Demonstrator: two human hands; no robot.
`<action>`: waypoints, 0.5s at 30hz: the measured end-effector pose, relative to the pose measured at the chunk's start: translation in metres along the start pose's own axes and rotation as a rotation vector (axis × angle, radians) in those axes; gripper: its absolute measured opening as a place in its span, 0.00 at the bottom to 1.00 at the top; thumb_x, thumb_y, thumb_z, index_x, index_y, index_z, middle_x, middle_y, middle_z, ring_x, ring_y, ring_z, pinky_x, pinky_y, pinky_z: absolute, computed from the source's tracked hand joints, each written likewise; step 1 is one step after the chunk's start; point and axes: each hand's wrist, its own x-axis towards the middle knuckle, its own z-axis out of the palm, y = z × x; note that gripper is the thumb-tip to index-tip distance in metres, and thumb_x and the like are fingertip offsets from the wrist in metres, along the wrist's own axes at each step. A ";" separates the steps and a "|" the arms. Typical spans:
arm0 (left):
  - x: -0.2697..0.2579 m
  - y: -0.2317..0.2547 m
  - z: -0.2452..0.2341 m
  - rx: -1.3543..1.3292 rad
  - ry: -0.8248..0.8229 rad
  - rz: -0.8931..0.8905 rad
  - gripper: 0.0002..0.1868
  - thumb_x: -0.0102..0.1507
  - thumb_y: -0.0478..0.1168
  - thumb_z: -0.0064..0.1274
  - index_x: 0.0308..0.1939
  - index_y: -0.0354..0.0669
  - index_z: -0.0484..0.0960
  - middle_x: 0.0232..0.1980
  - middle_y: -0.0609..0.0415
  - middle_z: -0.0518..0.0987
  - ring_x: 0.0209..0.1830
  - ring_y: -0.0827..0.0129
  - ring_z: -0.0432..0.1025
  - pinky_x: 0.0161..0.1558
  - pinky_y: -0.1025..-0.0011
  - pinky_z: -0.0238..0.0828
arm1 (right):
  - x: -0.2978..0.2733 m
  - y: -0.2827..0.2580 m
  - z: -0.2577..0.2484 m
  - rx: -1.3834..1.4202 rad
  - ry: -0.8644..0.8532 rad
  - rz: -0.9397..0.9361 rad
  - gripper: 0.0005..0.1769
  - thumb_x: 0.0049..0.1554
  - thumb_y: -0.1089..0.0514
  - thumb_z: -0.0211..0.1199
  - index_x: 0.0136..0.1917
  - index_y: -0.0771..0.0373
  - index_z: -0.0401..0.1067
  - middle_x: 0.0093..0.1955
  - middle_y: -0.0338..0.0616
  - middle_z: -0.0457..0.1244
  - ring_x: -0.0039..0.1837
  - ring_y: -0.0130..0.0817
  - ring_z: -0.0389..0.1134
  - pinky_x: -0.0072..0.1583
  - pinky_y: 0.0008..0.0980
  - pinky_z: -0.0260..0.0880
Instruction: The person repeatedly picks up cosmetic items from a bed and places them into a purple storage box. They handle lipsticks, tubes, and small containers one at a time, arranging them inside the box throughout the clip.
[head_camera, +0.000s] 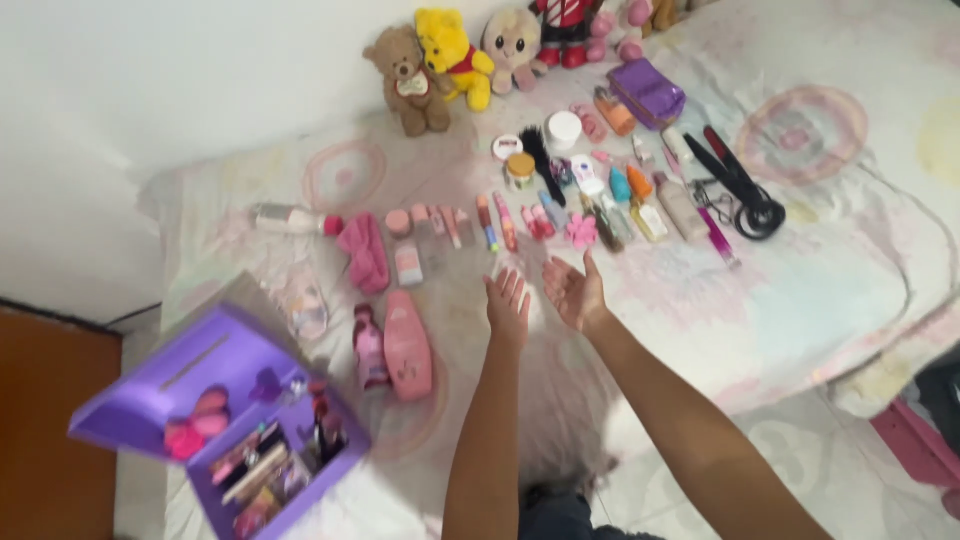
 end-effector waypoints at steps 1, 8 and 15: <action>0.024 -0.001 -0.003 0.001 -0.003 -0.002 0.40 0.68 0.70 0.33 0.74 0.49 0.65 0.77 0.57 0.66 0.78 0.66 0.58 0.76 0.60 0.50 | 0.022 -0.006 0.001 0.001 0.001 -0.004 0.46 0.60 0.22 0.42 0.70 0.61 0.68 0.67 0.42 0.65 0.66 0.35 0.63 0.68 0.37 0.60; 0.100 -0.008 -0.033 0.025 0.094 -0.036 0.36 0.69 0.66 0.37 0.72 0.48 0.69 0.74 0.58 0.70 0.73 0.66 0.62 0.69 0.62 0.56 | 0.126 0.004 -0.026 -0.197 0.089 0.084 0.33 0.63 0.34 0.46 0.69 0.58 0.68 0.65 0.37 0.67 0.65 0.31 0.66 0.65 0.36 0.65; 0.193 -0.022 -0.068 0.136 0.214 -0.024 0.25 0.69 0.55 0.45 0.67 0.50 0.75 0.68 0.61 0.75 0.68 0.69 0.66 0.65 0.61 0.62 | 0.232 0.022 -0.047 -0.838 -0.010 0.055 0.23 0.63 0.48 0.61 0.67 0.62 0.72 0.61 0.39 0.67 0.60 0.27 0.66 0.59 0.31 0.67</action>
